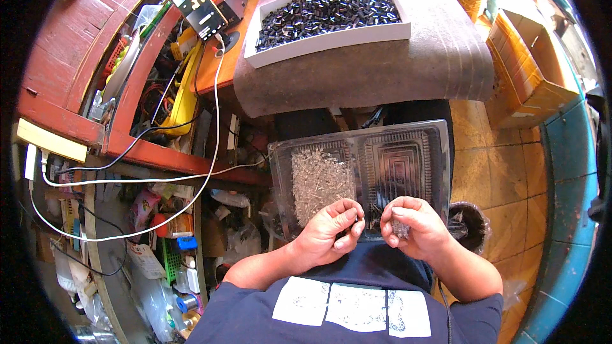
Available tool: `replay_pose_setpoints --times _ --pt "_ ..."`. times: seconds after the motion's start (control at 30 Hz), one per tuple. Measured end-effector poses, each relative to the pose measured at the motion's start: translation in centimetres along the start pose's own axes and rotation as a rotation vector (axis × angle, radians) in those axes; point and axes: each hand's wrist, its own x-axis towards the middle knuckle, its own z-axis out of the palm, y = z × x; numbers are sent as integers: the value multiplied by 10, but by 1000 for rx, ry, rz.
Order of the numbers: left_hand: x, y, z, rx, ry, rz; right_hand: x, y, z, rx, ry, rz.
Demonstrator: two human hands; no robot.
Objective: The person repeatedly picks small metallic pins from a compartmentalized tray and joins them with small black plastic pieces using both hands. The assembled units are placed back into the tray. The workspace is cluttered with tools and parts.
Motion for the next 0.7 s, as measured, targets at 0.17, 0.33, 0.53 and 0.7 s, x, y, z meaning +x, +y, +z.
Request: replay_pose_setpoints --times 0.17,0.33,0.53,0.7 --pt "1 -1 1 -25 8 -33 1 5 5 150 2 35" --pt "1 -1 2 -38 16 -30 2 5 7 69 81 10" --pt "1 0 5 -18 29 -40 3 11 3 20 42 -31" --pt "0 -3 3 -28 19 -31 4 11 6 9 32 -53"
